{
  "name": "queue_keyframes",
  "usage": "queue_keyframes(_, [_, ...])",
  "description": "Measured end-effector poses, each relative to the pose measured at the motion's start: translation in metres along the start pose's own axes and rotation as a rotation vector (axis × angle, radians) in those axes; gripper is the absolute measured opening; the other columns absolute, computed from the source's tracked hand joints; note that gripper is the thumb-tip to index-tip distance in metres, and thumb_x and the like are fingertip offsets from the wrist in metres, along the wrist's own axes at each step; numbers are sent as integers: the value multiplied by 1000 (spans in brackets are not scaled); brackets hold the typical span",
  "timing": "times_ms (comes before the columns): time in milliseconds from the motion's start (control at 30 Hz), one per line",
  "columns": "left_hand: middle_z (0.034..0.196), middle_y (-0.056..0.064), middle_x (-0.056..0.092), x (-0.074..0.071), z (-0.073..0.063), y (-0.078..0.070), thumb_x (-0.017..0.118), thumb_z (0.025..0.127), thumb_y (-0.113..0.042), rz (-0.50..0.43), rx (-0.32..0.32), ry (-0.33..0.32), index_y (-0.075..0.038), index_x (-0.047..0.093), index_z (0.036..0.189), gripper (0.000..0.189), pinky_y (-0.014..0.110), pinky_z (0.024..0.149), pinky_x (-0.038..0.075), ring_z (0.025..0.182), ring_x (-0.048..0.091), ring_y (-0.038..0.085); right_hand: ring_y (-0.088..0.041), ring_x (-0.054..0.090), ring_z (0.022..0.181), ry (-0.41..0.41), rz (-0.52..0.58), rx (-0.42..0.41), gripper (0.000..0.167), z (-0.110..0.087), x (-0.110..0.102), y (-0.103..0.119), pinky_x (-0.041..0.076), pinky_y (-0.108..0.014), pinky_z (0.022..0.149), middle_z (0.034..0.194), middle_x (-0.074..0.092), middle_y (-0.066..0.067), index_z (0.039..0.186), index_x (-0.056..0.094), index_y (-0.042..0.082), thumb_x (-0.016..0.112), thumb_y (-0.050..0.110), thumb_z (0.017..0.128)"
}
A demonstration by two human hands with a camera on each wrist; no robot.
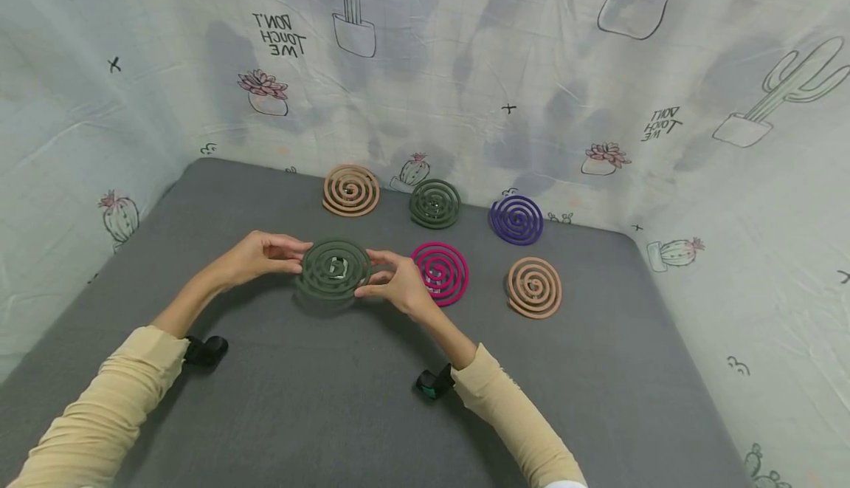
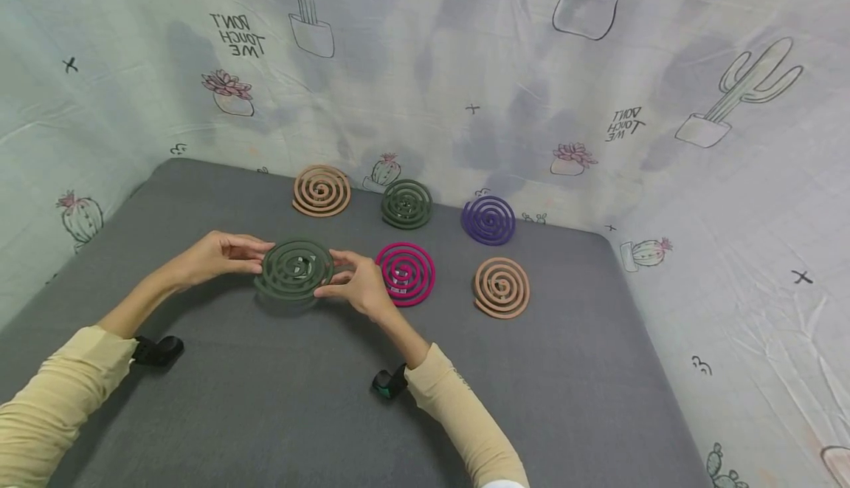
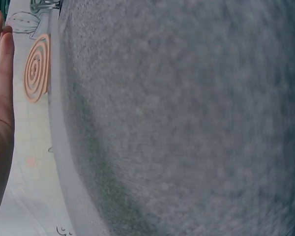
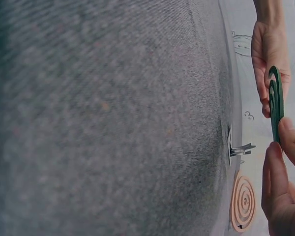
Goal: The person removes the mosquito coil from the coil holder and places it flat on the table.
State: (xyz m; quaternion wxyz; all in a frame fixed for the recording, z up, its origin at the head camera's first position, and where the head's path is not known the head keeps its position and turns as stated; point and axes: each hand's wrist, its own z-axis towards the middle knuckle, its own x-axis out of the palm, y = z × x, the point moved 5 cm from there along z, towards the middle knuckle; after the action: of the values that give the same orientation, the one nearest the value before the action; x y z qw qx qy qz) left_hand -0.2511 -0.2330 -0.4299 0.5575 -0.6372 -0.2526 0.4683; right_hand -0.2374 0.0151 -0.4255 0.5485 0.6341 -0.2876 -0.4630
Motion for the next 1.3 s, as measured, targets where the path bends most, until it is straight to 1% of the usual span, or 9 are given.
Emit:
queue_keyframes(133, [128,29,55,1,1,-1,71,85,-5,16,-17,2,8,55,130,50,24,81,55,99,64,5,-29,68,91,-23,-15,-29,66,-1,-3,1,46,-17,59,119,61,-15,132,56,1,82,-1,72])
queue_keyframes(267, [127,28,56,4,2,-2,73,84,-6,29,-28,12,7,54,131,52,27,79,56,97,65,7,-28,68,89,-29,-52,-41,65,-1,-6,2,43,-17,57,117,61,-16,132,56,0,82,0,72])
queue_keyframes(300, [127,28,56,4,2,-3,73,84,-5,28,-28,13,7,55,130,51,27,79,56,97,65,7,-29,68,90,-21,-61,-39,65,-4,-6,6,43,-17,58,117,61,-18,132,55,-2,81,-1,73])
queue_keyframes(500, [129,30,52,7,1,-3,74,81,-1,28,4,22,11,57,125,48,27,79,56,96,65,7,-28,68,91,-22,-128,-39,65,-8,-6,4,44,-17,59,118,60,-16,132,56,-2,82,2,73])
queue_keyframes(533, [129,30,52,7,1,-3,74,81,-1,30,7,25,11,57,125,48,27,79,56,96,65,7,-25,68,90,-33,-137,-39,65,-7,-5,0,44,-17,59,117,61,-13,132,57,0,83,3,72])
queue_keyframes(800, [127,27,56,8,-3,-1,74,81,-4,23,-47,29,8,58,126,49,25,80,56,97,65,7,-18,69,85,-80,-174,-50,65,-13,-1,3,43,-16,54,113,61,-10,130,58,2,84,5,70])
queue_keyframes(967, [125,31,55,10,-5,-3,73,81,2,6,-12,31,13,57,123,47,25,79,56,95,66,7,-15,69,83,-86,-172,-42,63,-15,0,5,46,-16,57,114,62,-10,128,60,1,84,5,70])
queue_keyframes(1100, [125,32,54,12,-7,-5,71,81,4,1,25,32,15,57,122,45,25,77,57,94,66,7,-15,70,82,-87,-172,-38,62,-16,0,6,46,-15,56,113,64,-11,126,61,0,85,4,69])
queue_keyframes(1300, [124,31,55,13,-9,-7,71,81,5,0,49,35,15,58,121,44,24,77,57,92,67,7,-15,70,82,-91,-181,-39,61,-19,1,8,44,-15,54,113,65,-11,125,62,0,85,5,68])
